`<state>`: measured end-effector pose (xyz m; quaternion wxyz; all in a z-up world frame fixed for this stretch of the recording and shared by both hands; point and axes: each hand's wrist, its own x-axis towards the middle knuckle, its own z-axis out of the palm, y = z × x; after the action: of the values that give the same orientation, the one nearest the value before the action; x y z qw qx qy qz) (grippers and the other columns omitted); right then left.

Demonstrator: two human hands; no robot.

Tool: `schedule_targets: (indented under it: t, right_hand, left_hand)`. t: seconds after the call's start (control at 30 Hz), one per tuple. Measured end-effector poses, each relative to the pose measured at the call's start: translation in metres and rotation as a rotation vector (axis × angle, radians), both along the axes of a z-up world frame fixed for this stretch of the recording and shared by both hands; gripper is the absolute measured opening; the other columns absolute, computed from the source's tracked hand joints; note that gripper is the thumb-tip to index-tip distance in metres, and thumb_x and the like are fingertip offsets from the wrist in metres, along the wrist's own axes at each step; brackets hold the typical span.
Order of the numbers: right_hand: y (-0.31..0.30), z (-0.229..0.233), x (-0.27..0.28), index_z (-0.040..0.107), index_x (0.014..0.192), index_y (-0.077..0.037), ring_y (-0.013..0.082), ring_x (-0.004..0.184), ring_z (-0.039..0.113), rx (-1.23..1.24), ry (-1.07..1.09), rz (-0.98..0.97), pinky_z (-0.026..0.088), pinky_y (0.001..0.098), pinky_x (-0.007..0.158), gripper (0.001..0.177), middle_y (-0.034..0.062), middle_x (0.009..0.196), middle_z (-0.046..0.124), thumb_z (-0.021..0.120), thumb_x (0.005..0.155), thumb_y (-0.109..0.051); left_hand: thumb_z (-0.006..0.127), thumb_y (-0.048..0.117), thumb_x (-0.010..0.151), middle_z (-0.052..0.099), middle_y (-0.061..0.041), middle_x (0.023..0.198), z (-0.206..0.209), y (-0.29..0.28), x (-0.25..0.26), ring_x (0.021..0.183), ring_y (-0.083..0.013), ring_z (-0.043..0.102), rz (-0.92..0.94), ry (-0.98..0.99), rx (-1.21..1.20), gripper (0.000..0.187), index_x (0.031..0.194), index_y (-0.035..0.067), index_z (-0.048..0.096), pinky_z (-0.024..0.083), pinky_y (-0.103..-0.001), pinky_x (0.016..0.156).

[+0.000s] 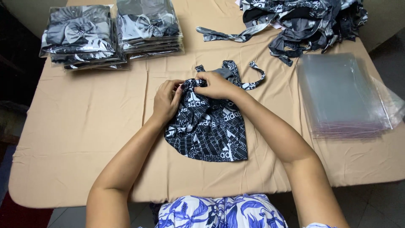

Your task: Folding a black and white patterned garment on a table.

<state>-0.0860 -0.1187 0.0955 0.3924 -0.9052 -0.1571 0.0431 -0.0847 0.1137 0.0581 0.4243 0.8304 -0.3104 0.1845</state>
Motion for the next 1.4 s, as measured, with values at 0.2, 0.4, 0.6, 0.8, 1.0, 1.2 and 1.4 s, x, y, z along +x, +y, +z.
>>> schedule_targets:
  t: [0.2, 0.4, 0.6, 0.8, 1.0, 1.2, 1.4]
  right_hand:
    - [-0.004, -0.019, 0.012, 0.077, 0.1, -0.011, 0.0233, 0.098, 0.068, 0.149, 0.183, 0.031, 0.051, 0.0406, 0.091, 0.02, 0.0079, 0.095, 0.076, 0.076, 0.085, -0.024]
    - [-0.008, 0.008, 0.001, 0.074, 0.115, -0.007, 0.0331, 0.109, 0.067, 0.094, 0.169, 0.073, 0.05, 0.0469, 0.099, 0.025, 0.0179, 0.11, 0.075, 0.07, 0.094, -0.022]
    - [0.0, 0.038, -0.02, 0.07, 0.128, -0.007, 0.0408, 0.119, 0.064, -0.16, 0.053, 0.123, 0.048, 0.0523, 0.103, 0.034, 0.022, 0.121, 0.071, 0.061, 0.097, -0.017]
    - [0.012, 0.058, -0.054, 0.061, 0.139, -0.007, 0.0304, 0.11, 0.066, -0.279, 0.063, 0.171, 0.051, 0.0452, 0.098, 0.042, 0.0155, 0.114, 0.071, 0.061, 0.098, -0.017]
    - [0.023, 0.049, -0.072, 0.054, 0.146, -0.008, 0.0244, 0.103, 0.063, -0.407, 0.018, 0.157, 0.047, 0.0408, 0.089, 0.052, 0.0101, 0.105, 0.069, 0.06, 0.098, -0.027]
    - [0.01, 0.018, -0.041, 0.07, 0.13, -0.014, 0.0312, 0.115, 0.061, -0.201, 0.074, -0.056, 0.041, 0.0477, 0.098, 0.046, 0.0114, 0.114, 0.07, 0.053, 0.102, -0.046]
    - [0.009, -0.027, -0.002, 0.075, 0.119, -0.013, 0.0211, 0.113, 0.061, 0.421, 0.195, -0.15, 0.044, 0.0378, 0.102, 0.032, 0.0063, 0.111, 0.072, 0.066, 0.097, -0.035]
  left_hand:
    - [0.057, 0.032, 0.106, 0.063, -0.011, 0.103, -0.003, 0.001, -0.002, 0.096, -0.0357, 0.065, -0.013, 0.035, 0.057, 0.026, 0.124, 0.016, 0.066, 0.051, -0.049, 0.087]
    - [0.069, 0.035, 0.097, 0.061, -0.007, 0.103, -0.018, 0.002, 0.005, 0.097, -0.0345, 0.064, 0.012, 0.016, 0.102, 0.028, 0.12, 0.019, 0.068, 0.05, -0.048, 0.085]
    - [0.073, 0.038, 0.094, 0.061, -0.004, 0.1, -0.029, 0.003, 0.011, 0.096, -0.0318, 0.063, 0.047, 0.047, 0.105, 0.025, 0.113, 0.023, 0.07, 0.048, -0.046, 0.085]
    - [0.073, 0.031, 0.091, 0.062, -0.004, 0.102, -0.034, 0.003, 0.011, 0.097, -0.0311, 0.064, 0.052, 0.06, 0.127, 0.02, 0.108, 0.022, 0.07, 0.047, -0.045, 0.084]
    - [0.072, 0.023, 0.084, 0.061, -0.004, 0.104, -0.036, 0.002, 0.015, 0.101, -0.0307, 0.062, 0.022, 0.047, 0.119, 0.02, 0.104, 0.021, 0.068, 0.045, -0.044, 0.087]
    - [0.071, 0.019, 0.085, 0.063, -0.004, 0.106, -0.029, 0.003, 0.011, 0.106, -0.0307, 0.062, -0.059, 0.024, 0.05, 0.025, 0.11, 0.021, 0.068, 0.045, -0.043, 0.092]
    - [0.073, 0.022, 0.09, 0.066, -0.008, 0.106, -0.026, 0.002, 0.013, 0.105, -0.0342, 0.064, -0.128, -0.011, -0.012, 0.02, 0.108, 0.015, 0.069, 0.047, -0.046, 0.091]
